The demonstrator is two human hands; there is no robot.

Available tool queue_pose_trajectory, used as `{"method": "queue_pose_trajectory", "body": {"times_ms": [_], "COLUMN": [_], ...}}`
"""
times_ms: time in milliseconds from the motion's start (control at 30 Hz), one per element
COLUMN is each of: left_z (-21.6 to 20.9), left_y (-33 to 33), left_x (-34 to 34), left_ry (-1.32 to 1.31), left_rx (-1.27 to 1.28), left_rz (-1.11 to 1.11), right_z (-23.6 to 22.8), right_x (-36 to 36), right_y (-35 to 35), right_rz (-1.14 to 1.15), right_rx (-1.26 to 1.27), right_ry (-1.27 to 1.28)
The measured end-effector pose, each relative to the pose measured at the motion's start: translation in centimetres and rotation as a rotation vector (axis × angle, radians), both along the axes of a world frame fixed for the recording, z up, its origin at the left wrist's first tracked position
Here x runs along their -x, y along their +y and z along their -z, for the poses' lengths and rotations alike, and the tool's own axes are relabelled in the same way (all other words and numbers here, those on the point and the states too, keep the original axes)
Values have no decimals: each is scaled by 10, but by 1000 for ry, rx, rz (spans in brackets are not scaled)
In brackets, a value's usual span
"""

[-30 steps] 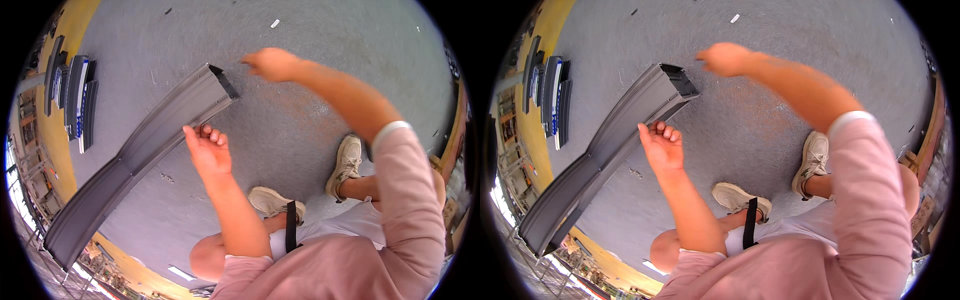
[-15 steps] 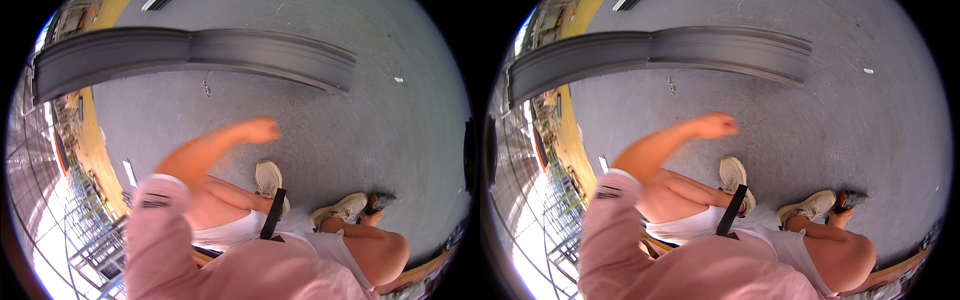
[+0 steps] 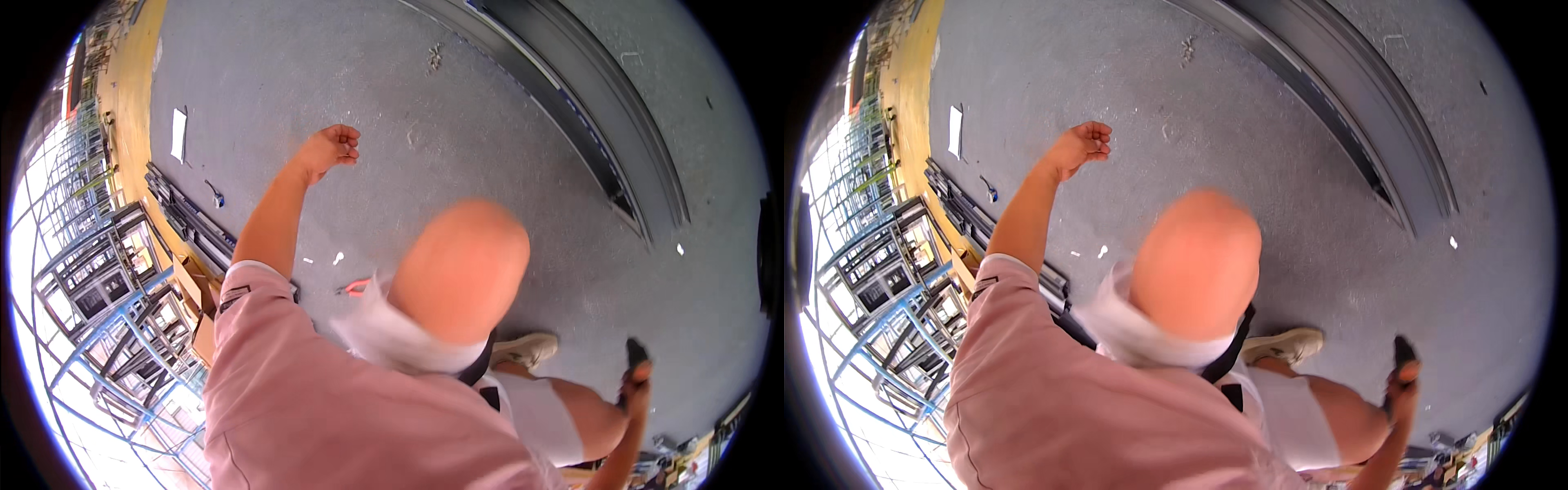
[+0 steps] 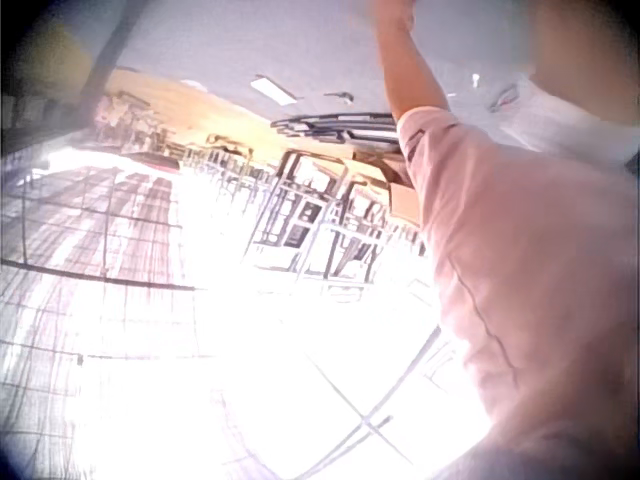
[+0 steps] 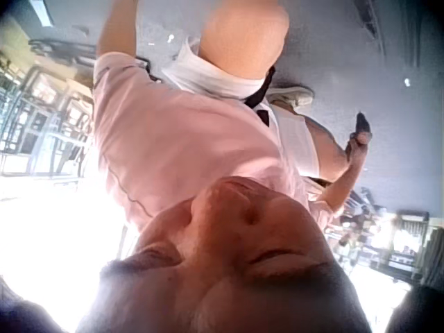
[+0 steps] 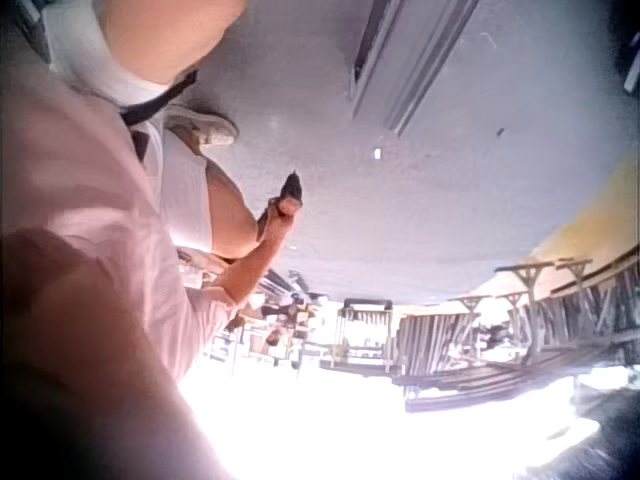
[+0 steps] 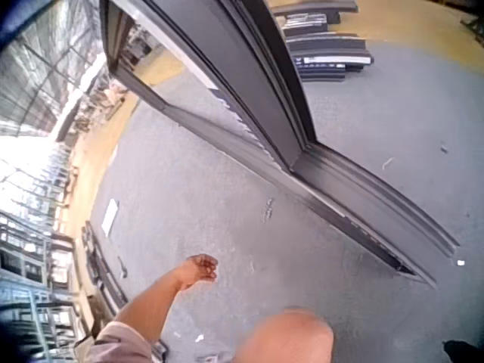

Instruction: The person assembles a window frame using metal profiles and a cordless drill. They align the profiles, insert screws, and tighten them to form a rectangular structure. The person handles the frame parts on the floor and occasionally stands to adjust the assembly.

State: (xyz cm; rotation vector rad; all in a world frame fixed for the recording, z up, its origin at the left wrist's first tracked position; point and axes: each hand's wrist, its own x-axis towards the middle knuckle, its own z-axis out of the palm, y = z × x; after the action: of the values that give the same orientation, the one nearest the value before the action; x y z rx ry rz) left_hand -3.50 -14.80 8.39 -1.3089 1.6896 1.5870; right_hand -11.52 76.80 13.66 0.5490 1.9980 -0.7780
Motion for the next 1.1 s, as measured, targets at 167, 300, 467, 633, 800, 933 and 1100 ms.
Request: {"method": "queue_pose_trajectory", "body": {"times_ms": [167,300,467,633,800,933,1100], "left_z": [-112,-212,-264,-244,-214,-210,-194], "left_y": [73,176,367,490,543,552,544], "left_x": [38,116,129,114,124,126,141], "left_ry": [217,449,372,419,517,523,412], "left_rx": [3,49,-166,-698,-809,-796,-838], "left_rz": [92,182,147,-558,-704,-687,-647], "right_z": [-120,-164,-207,-205,-196,-199,-194], "right_x": [170,227,216,161,162,173,189], "right_y": [-132,-177,-191,-134,-105,-104,-125], "right_rz": [-203,-467,-714,-574,-578,-593,-645], "right_rx": [238,480,685,937,886,844,819], "right_ry": [-53,117,422,361,297,276,392]}}
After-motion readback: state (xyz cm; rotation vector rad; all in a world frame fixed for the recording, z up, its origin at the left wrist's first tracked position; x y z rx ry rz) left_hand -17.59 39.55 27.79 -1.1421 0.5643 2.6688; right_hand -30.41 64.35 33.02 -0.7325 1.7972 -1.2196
